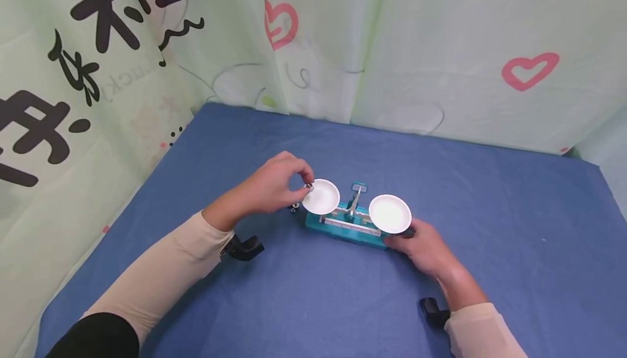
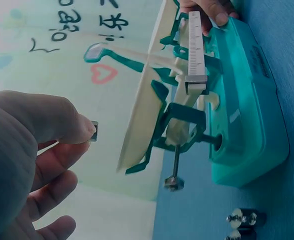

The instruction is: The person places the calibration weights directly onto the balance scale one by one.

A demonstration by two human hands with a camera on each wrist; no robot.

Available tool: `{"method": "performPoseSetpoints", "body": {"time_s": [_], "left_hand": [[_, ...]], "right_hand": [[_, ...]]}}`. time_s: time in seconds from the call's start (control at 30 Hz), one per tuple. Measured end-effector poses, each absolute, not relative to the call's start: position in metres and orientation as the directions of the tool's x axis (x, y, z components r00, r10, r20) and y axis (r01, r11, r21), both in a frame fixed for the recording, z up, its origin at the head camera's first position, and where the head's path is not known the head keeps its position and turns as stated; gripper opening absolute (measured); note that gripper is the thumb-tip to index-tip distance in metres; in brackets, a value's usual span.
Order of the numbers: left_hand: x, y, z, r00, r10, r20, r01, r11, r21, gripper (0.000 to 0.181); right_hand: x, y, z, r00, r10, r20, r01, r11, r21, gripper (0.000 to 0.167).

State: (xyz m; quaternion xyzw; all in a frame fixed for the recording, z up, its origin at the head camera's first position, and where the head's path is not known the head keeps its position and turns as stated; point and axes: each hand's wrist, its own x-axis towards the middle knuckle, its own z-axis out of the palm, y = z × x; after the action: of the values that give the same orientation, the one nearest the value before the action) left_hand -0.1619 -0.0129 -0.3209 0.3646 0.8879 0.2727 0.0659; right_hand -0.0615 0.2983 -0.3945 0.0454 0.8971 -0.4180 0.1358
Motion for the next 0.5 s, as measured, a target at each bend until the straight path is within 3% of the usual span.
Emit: {"method": "performPoseSetpoints", "body": {"time_s": [0.5], "left_hand": [[-0.168, 0.013, -0.319, -0.662, 0.749, 0.013, 0.699, 0.612, 0.37, 0.012]], "right_hand": [[-0.059, 0.297, -0.394, -0.955, -0.035, -0.296, 0.208, 0.634, -0.745, 0.067]]}}
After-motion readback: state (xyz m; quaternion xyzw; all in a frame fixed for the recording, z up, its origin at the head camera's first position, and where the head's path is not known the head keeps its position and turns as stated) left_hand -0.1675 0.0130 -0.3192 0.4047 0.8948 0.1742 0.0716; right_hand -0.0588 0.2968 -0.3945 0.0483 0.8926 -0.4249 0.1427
